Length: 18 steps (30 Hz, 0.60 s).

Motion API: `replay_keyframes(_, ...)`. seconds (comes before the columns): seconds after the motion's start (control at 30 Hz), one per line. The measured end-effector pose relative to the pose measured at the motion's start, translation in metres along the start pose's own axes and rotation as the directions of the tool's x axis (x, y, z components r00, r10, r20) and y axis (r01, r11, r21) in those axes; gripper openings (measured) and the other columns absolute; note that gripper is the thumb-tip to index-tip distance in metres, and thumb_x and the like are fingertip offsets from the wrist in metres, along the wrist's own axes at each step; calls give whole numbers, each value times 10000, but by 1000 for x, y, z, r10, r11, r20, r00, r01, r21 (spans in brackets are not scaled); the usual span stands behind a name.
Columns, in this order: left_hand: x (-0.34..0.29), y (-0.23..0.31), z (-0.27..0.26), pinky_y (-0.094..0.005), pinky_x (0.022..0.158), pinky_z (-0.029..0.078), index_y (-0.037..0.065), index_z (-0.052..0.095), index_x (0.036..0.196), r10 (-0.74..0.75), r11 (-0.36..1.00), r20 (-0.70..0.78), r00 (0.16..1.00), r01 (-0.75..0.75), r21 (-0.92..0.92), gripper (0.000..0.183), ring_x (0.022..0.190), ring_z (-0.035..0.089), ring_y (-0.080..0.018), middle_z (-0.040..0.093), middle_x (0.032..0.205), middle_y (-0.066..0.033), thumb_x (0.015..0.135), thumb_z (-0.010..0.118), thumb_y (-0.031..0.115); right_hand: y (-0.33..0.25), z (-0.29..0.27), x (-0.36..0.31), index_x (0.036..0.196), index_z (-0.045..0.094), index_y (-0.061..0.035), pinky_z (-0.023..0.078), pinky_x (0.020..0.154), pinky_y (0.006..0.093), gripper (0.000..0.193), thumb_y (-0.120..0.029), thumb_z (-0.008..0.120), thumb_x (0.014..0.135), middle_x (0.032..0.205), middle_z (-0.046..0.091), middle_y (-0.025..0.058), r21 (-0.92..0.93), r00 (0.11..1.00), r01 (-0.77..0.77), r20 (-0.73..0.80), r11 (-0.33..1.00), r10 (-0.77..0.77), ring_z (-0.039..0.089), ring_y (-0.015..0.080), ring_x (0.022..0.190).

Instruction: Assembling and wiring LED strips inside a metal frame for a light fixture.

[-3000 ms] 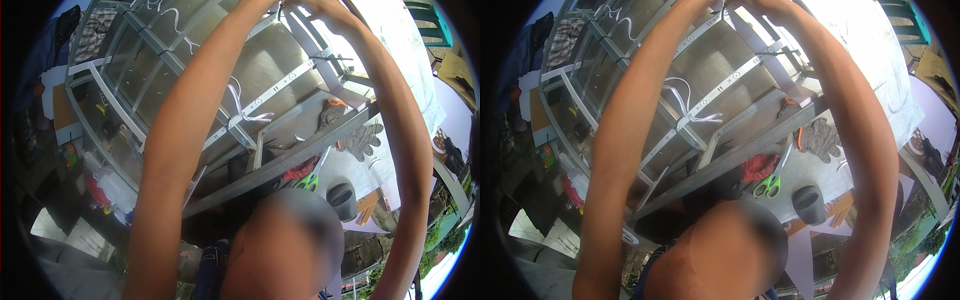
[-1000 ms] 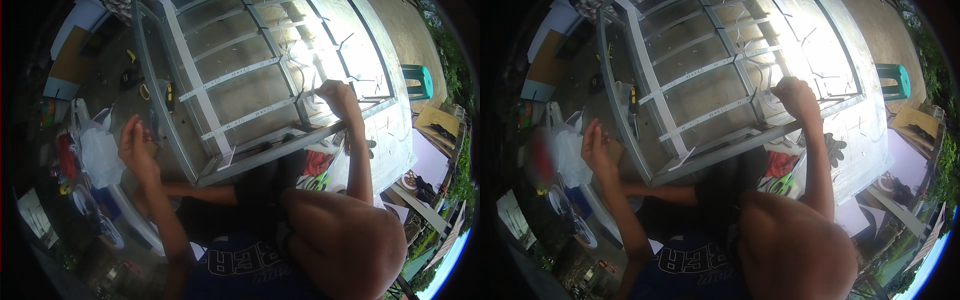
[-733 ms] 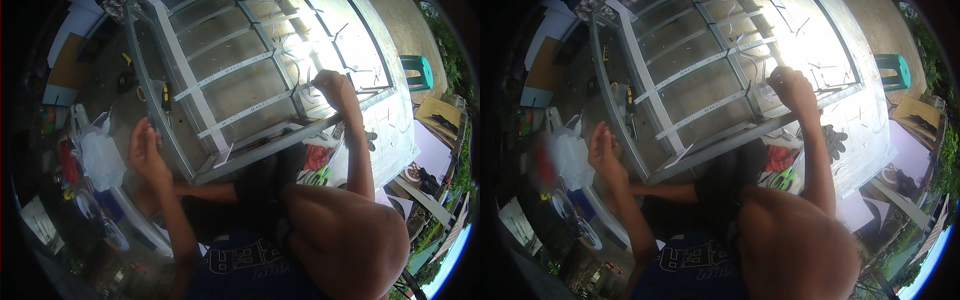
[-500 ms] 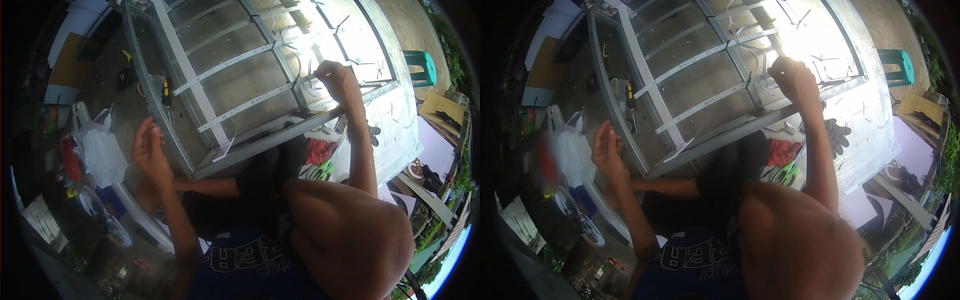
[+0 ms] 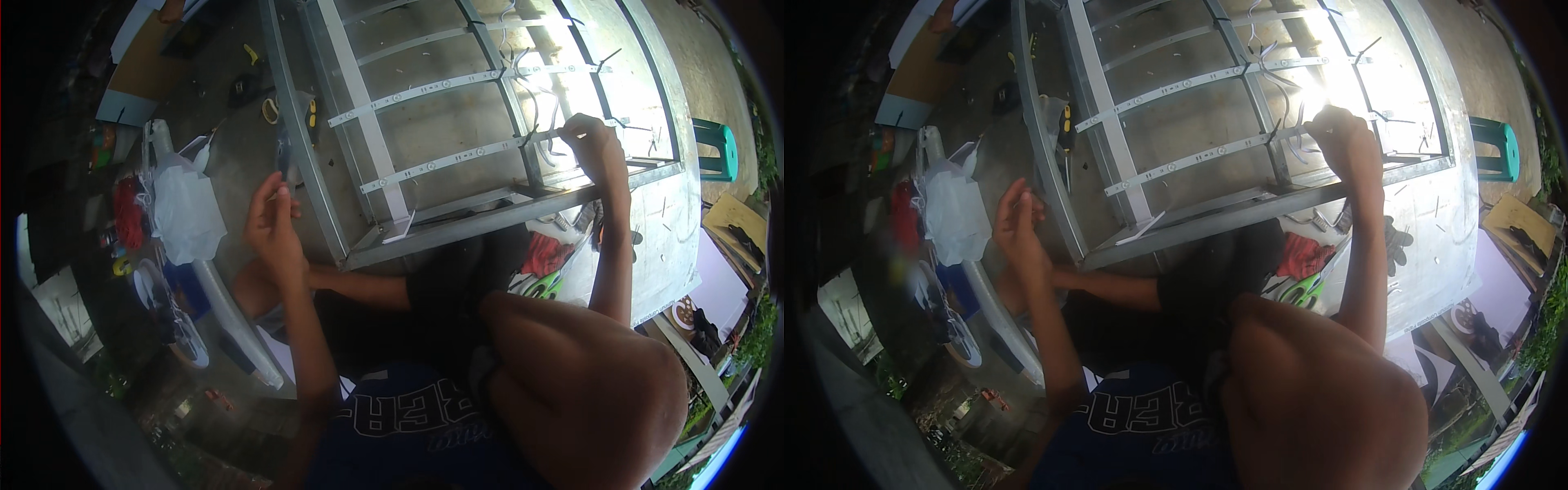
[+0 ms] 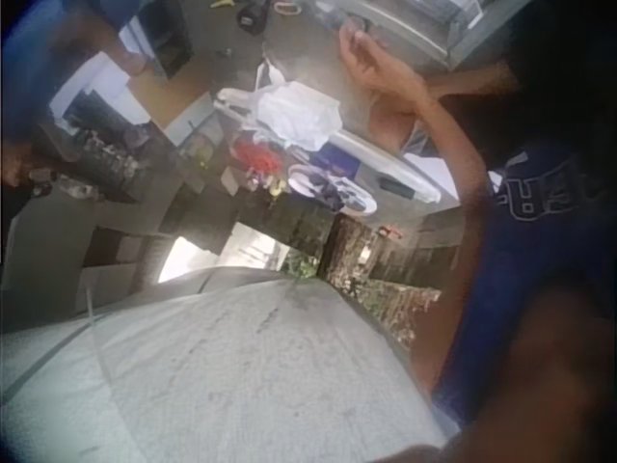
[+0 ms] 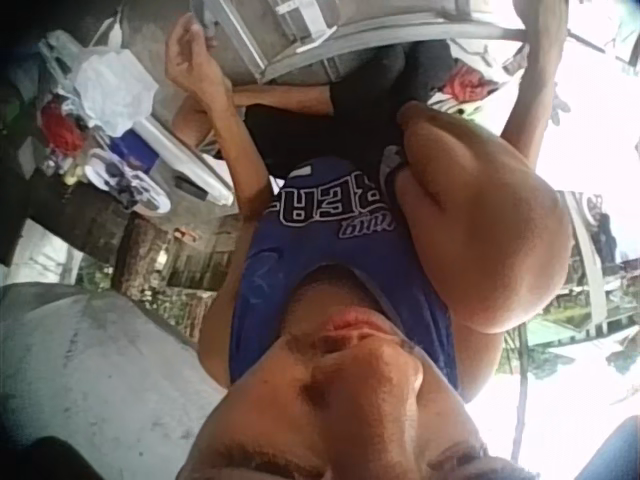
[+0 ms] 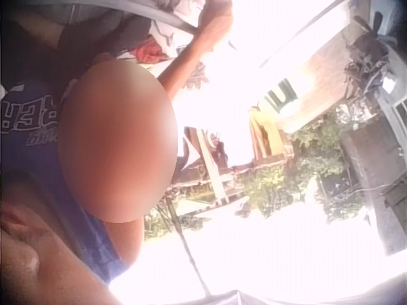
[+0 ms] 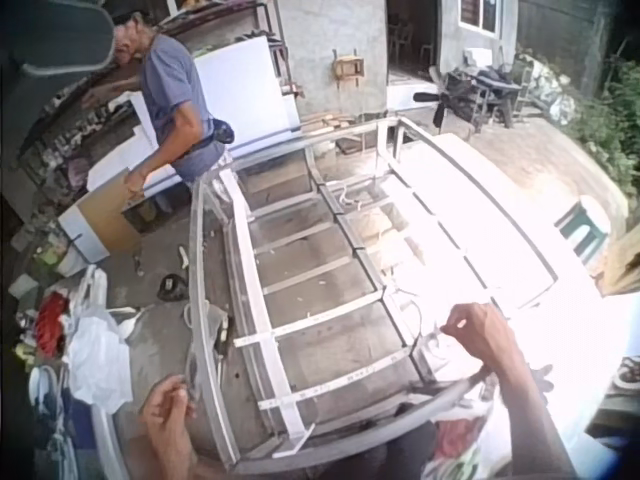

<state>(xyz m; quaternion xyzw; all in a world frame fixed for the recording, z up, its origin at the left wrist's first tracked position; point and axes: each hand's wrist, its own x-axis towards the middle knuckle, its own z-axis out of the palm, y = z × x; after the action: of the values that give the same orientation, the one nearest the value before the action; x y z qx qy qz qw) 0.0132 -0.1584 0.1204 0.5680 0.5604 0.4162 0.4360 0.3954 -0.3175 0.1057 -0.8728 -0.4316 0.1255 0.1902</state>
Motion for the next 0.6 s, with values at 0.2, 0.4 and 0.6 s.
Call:
replay_keyframes(0.2, 0, -34, -18, -210, 613, 431, 29, 623, 1105, -29, 997, -50, 998, 32, 76, 243, 689, 537, -71, 627, 946, -37, 874, 597, 102, -8, -5, 2, 873, 646, -19, 468, 611, 311, 194, -201, 614, 813, 743, 646, 131, 34, 998, 56, 1, 998, -56, 623, 236, 651)
replay_keyframes(0.4, -10, -23, -20, -204, 605, 430, 15, 612, 1116, -11, 1000, -89, 996, 13, 23, 249, 698, 537, -71, 622, 951, -33, 883, 588, 99, -27, -5, -1, 829, 659, -59, 477, 679, 365, 154, -206, 652, 783, 801, 665, 86, 47, 983, 164, 77, 985, -167, 627, 273, 729)
replay_keyframes(0.6, 1, -1, -2, -200, 603, 427, 13, 613, 1106, 93, 994, -74, 993, -97, -51, 236, 697, 538, -72, 605, 906, -18, 876, 589, 64, -27, 2, 7, 828, 680, -37, 472, 641, 320, 103, -104, 649, 756, 791, 659, 90, 29, 945, 264, 191, 964, -264, 614, 217, 671)
